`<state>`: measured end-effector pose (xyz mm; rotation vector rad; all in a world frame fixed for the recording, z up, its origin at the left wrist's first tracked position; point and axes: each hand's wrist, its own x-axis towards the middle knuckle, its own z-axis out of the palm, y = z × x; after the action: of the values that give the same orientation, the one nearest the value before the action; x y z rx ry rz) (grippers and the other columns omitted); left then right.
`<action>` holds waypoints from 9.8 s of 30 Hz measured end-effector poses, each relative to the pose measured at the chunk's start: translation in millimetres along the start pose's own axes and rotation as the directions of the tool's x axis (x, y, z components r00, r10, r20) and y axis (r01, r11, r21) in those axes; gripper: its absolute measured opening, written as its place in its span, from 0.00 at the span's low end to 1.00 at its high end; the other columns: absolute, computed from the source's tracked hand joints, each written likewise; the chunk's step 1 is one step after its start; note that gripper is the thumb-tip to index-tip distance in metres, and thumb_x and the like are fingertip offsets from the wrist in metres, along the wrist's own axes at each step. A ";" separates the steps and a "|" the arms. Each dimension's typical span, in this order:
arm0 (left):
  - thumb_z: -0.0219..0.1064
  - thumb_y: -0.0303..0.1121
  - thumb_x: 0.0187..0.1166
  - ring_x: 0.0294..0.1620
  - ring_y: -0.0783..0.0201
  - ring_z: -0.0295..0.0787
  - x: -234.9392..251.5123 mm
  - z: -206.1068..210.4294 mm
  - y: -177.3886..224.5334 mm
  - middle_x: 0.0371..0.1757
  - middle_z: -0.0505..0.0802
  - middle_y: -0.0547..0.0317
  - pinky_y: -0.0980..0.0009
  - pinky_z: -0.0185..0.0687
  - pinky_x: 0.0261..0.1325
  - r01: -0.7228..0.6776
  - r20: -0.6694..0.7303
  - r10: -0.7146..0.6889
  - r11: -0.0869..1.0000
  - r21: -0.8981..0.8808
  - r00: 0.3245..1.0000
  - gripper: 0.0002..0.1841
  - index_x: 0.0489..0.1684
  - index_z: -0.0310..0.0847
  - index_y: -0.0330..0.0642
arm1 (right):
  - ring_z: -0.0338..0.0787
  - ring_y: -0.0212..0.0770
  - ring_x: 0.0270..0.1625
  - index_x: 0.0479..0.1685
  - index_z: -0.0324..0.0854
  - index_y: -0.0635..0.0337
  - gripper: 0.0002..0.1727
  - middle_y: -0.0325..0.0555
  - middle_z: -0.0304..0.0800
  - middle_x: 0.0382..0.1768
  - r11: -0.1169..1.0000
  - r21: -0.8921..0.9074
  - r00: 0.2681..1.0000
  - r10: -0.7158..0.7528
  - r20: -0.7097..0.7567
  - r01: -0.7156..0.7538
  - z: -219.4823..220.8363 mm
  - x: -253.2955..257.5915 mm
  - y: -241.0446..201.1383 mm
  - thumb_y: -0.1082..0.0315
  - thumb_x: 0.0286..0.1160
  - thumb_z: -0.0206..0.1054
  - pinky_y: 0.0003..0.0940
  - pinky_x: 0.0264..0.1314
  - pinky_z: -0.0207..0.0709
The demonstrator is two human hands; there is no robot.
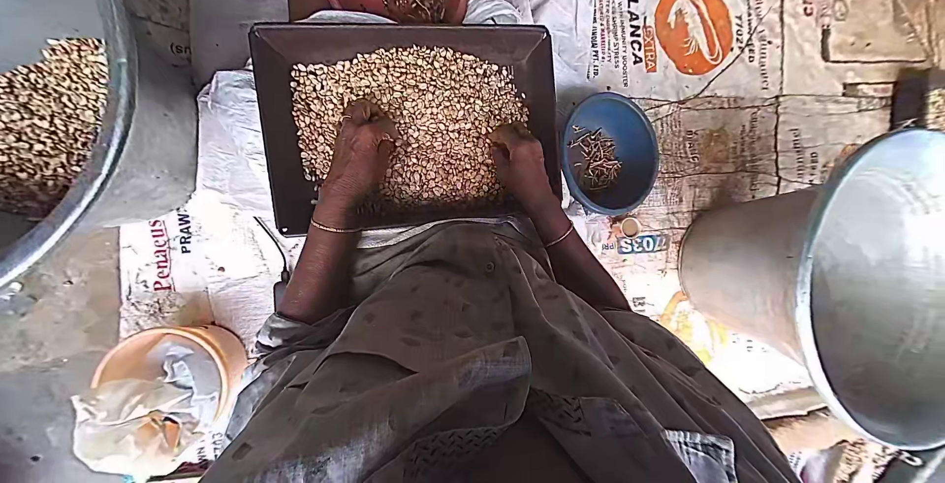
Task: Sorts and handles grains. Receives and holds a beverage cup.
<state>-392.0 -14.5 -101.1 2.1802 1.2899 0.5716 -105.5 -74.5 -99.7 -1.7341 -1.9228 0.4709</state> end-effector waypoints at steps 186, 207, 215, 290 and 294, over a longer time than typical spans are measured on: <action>0.66 0.31 0.81 0.22 0.79 0.75 -50.4 -31.3 -57.0 0.22 0.83 0.64 0.79 0.72 0.31 -0.196 -0.326 0.036 0.860 -0.471 0.945 0.10 0.33 0.84 0.32 | 0.95 0.36 0.30 0.42 0.84 0.70 0.05 0.45 0.95 0.32 0.416 0.892 0.934 -0.214 0.286 -0.178 88.1 71.3 -129.7 0.83 0.76 0.64 0.32 0.39 0.93; 0.62 0.26 0.81 0.46 0.48 0.91 -46.7 -32.3 -55.9 0.44 0.92 0.37 0.52 0.83 0.59 -0.079 -0.401 -0.004 0.978 -0.191 0.916 0.11 0.46 0.87 0.26 | 0.93 0.47 0.47 0.46 0.93 0.61 0.12 0.51 0.96 0.40 0.972 0.205 0.898 -0.186 0.398 0.111 70.4 104.1 -126.7 0.68 0.82 0.63 0.52 0.56 0.81; 0.64 0.26 0.81 0.50 0.43 0.91 -48.1 -34.9 -48.6 0.47 0.92 0.34 0.47 0.82 0.62 -0.063 -0.346 0.009 0.988 -0.144 0.938 0.10 0.46 0.87 0.26 | 0.83 0.36 0.30 0.52 0.85 0.68 0.10 0.48 0.87 0.34 0.969 0.238 0.881 -0.170 0.442 0.067 -2.1 157.9 -115.3 0.70 0.83 0.62 0.37 0.37 0.79; 0.50 0.31 0.92 0.54 0.52 0.87 47.3 8.8 35.9 0.64 0.86 0.40 0.56 0.84 0.58 -0.147 -0.123 0.128 0.976 -0.163 0.984 0.15 0.62 0.82 0.35 | 0.90 0.63 0.62 0.70 0.73 0.74 0.31 0.70 0.88 0.59 0.719 0.313 0.364 0.618 -0.697 -0.620 -77.6 -208.9 164.7 0.61 0.75 0.75 0.58 0.68 0.80; 0.51 0.26 0.89 0.66 0.45 0.84 57.3 5.6 31.9 0.68 0.85 0.35 0.53 0.79 0.70 -0.170 -0.191 0.154 0.983 -0.074 0.969 0.15 0.59 0.83 0.31 | 0.92 0.53 0.59 0.71 0.72 0.72 0.31 0.66 0.86 0.62 0.801 0.295 0.528 0.574 -0.626 -0.520 -116.0 -189.9 118.7 0.63 0.72 0.77 0.50 0.63 0.86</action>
<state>-341.7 22.4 -80.2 2.2126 1.1584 0.8984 69.4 -256.1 -98.5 -2.0594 -0.7852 0.0460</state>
